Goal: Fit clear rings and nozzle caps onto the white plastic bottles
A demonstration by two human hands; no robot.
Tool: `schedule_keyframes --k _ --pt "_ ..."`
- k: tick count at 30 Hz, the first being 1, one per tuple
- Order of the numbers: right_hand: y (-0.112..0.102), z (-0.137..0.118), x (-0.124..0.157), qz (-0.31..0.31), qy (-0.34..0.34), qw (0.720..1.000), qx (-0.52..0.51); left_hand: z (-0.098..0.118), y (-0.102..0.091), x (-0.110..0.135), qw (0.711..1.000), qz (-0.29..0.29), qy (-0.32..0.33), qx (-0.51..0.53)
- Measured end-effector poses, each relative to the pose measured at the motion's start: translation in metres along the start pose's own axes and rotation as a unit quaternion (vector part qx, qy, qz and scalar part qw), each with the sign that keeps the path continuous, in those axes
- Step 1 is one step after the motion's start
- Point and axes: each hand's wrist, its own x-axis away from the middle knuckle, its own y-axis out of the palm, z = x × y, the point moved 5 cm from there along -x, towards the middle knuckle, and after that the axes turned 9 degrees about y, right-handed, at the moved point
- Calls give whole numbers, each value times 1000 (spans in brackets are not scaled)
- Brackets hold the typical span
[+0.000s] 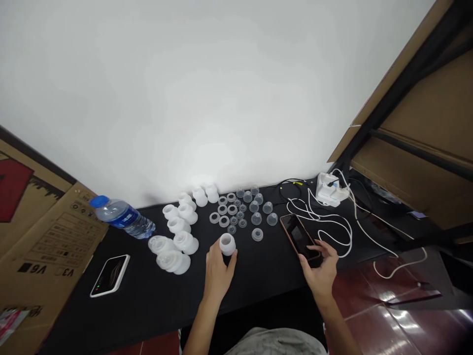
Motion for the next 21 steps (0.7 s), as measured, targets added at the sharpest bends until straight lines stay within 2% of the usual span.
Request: schedule_keyframes --k 3,8,15,19,21 --pt "1 4 1 -5 25 1000 8 -1 0 0 1000 3 3 -3" --pt "-2 4 1 30 23 999 6 -1 0 0 1000 2 5 -6" --pt "-2 5 1 30 44 999 1 1 0 -1 1000 7 10 -4" --pt "1 5 -1 9 49 999 15 1 -1 -1 1000 10 9 -5" --pt "2 2 -2 -7 20 1000 4 1 -1 -1 1000 8 9 -3"
